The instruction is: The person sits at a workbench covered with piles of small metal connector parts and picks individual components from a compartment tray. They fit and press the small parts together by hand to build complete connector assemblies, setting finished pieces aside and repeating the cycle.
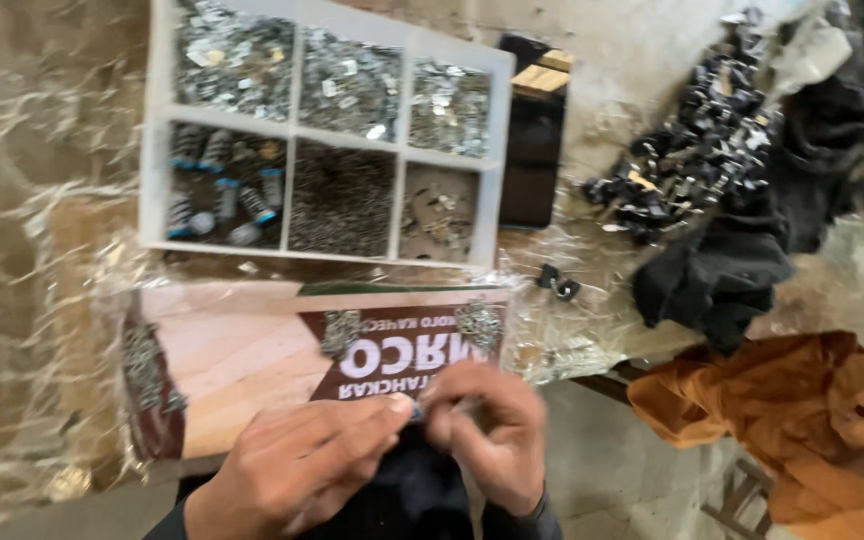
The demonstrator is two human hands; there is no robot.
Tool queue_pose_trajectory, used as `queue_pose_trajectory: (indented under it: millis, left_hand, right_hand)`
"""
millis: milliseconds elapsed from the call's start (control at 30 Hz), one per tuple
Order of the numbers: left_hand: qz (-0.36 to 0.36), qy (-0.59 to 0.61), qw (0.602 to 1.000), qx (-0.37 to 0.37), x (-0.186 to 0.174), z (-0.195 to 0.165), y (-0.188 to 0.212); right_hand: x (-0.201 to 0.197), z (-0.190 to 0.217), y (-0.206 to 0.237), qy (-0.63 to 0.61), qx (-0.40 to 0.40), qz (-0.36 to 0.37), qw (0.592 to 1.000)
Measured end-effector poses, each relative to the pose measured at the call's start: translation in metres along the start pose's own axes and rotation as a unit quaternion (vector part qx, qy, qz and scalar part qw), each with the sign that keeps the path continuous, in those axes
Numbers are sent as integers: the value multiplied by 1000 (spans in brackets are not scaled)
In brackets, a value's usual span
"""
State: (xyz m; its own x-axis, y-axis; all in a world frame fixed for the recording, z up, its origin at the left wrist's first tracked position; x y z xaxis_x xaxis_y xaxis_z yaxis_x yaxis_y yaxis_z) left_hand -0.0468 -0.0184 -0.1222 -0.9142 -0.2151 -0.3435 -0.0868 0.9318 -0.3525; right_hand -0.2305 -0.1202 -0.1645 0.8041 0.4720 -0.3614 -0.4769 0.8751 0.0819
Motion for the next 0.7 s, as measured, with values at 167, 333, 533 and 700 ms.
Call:
queue_pose_trajectory:
  millis: [167, 333, 533, 700]
  left_hand:
    - [-95, -26, 993, -64, -9, 10, -2]
    - [-127, -1, 987, -93, -17, 10, -6]
    - [-104, 81, 986, -101, -15, 13, -8]
    - [-102, 81, 987, -94, -18, 12, -3]
  right_hand:
    - [-49, 27, -45, 482, -133, -206, 841]
    - [-57, 21, -59, 265, -131, -193, 935]
    - [-18, 29, 2, -124, -162, -92, 975]
    - [9, 24, 0, -82, -94, -3, 992]
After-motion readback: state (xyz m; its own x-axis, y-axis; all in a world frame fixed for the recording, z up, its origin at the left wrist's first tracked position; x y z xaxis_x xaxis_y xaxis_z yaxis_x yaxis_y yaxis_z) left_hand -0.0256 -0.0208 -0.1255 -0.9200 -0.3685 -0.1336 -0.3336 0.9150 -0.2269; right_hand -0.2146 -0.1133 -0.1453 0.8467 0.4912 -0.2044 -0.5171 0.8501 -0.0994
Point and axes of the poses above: each hand's wrist, its own y-axis away from the middle knuckle, its own x-axis out of the palm, z = x × y, the point moved 8 cm from there along -y, towards the middle knuckle, and after that the axes turned 1 degree about y, right-handed, at the moved point
